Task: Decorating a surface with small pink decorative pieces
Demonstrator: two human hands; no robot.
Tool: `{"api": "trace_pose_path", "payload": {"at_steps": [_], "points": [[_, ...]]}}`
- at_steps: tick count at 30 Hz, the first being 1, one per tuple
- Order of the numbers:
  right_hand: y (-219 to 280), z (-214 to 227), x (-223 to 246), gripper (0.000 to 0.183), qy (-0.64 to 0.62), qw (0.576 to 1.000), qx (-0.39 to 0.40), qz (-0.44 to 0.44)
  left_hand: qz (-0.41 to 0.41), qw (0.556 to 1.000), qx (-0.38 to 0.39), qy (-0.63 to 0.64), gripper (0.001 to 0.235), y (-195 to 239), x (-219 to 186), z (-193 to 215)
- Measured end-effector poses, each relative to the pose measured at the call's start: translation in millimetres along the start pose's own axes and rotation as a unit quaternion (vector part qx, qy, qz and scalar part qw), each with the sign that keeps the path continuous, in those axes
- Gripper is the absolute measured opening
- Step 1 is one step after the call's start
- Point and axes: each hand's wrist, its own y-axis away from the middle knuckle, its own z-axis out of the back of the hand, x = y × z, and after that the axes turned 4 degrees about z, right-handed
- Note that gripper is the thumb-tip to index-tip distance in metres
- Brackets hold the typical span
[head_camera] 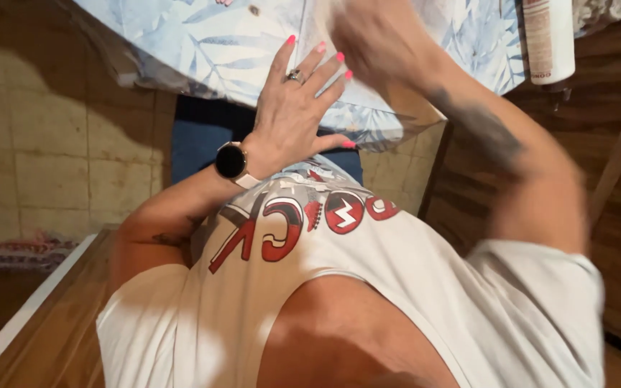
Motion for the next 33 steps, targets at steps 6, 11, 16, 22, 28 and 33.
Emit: {"api": "trace_pose_path", "payload": {"at_steps": [6, 11, 16, 22, 28, 33], "points": [[115.2, 34.2, -1.9, 0.012, -0.013, 0.980, 0.195, 0.039, -0.014, 1.000, -0.021, -0.014, 0.077, -2.3, 0.8, 3.3], [79.8, 33.6, 35.5, 0.028, -0.327, 0.913, -0.011, -0.243, -0.014, 0.978, -0.138, 0.155, 0.035, -21.2, -14.6, 15.0], [24.9, 44.0, 65.3, 0.034, -0.492, 0.777, -0.226, -0.321, 0.068, 0.918, -0.181, 0.346, 0.036, -27.2, -26.3, 15.5], [23.2, 44.6, 66.1, 0.032, -0.513, 0.752, -0.238, -0.338, 0.061, 0.898, -0.202, 0.385, 0.031, -30.9, -29.2, 13.0], [24.3, 47.0, 66.2, 0.033, -0.494, 0.759, -0.236, -0.353, 0.057, 0.904, -0.217, 0.364, 0.030, -32.3, -27.6, 14.1], [26.0, 48.3, 67.5, 0.033, -0.494, 0.762, -0.231, -0.350, 0.060, 0.907, -0.218, 0.355, 0.028, -31.5, -29.2, 10.6]]}}
